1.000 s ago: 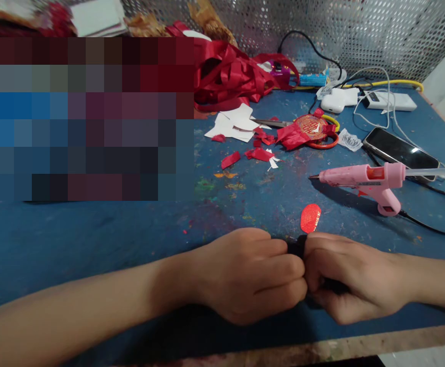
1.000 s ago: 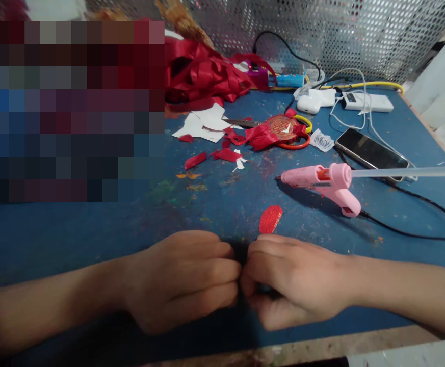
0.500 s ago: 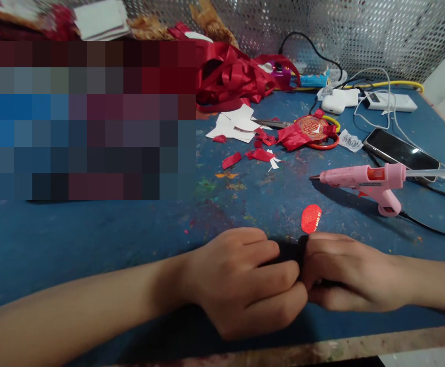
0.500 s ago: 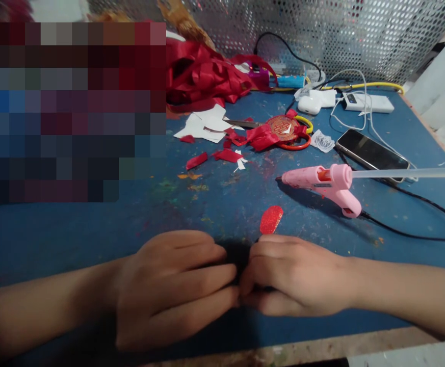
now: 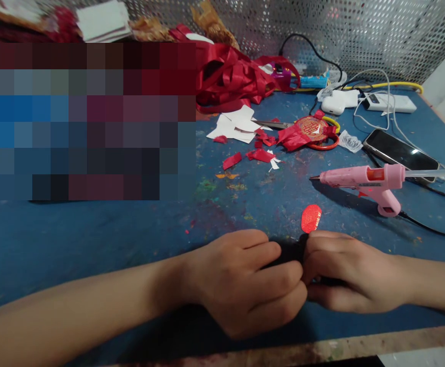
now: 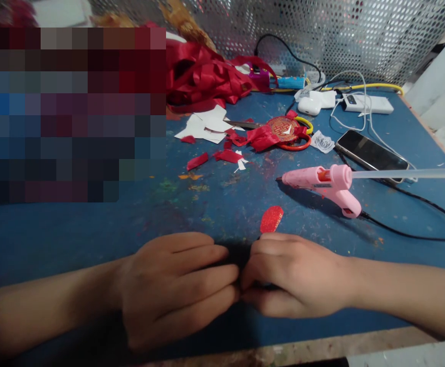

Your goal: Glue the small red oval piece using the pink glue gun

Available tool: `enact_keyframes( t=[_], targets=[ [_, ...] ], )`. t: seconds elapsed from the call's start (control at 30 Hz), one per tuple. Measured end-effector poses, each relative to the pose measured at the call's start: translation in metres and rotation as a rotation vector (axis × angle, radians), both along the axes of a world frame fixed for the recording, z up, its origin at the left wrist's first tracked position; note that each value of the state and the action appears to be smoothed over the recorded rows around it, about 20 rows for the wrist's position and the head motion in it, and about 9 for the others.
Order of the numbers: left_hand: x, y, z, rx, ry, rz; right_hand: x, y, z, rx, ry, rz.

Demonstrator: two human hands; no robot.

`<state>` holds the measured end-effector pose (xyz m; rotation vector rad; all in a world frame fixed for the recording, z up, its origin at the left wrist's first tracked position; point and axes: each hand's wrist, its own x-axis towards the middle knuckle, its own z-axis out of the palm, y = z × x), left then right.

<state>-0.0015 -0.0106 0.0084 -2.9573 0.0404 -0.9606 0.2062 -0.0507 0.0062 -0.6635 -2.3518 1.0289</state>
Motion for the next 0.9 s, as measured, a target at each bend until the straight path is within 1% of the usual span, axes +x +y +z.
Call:
enact_keyframes(
  t=[0.1, 0.2, 0.27, 0.37, 0.43, 0.5, 0.53, 0.67, 0.9],
  targets=[
    [0.002, 0.005, -0.001, -0.048, -0.022, 0.110, -0.001, 0.000, 0.000, 0.122, -0.068, 0.050],
    [0.001, 0.014, -0.009, -0.195, -0.017, 0.284, -0.002, 0.000, 0.001, 0.226, -0.160, 0.098],
    [0.001, 0.021, -0.015, -0.300, 0.012, 0.383, -0.003, -0.001, 0.001, 0.249, -0.193, 0.114],
    [0.002, 0.027, -0.016, -0.373, 0.089, 0.493, -0.003, -0.001, 0.001, 0.248, -0.208, 0.126],
    [0.004, 0.029, -0.014, -0.368, 0.200, 0.502, -0.002, -0.001, 0.000, 0.237, -0.212, 0.130],
    [0.006, 0.029, -0.011, -0.353, 0.293, 0.467, -0.002, -0.002, -0.001, 0.235, -0.211, 0.131],
    [0.007, 0.029, -0.011, -0.351, 0.309, 0.448, -0.001, -0.002, -0.001, 0.236, -0.211, 0.133],
    [0.007, 0.029, -0.012, -0.374, 0.284, 0.413, -0.001, -0.004, -0.002, 0.250, -0.234, 0.150],
    [0.005, 0.029, -0.011, -0.377, 0.295, 0.393, -0.002, -0.004, -0.002, 0.292, -0.274, 0.153]
  ],
)
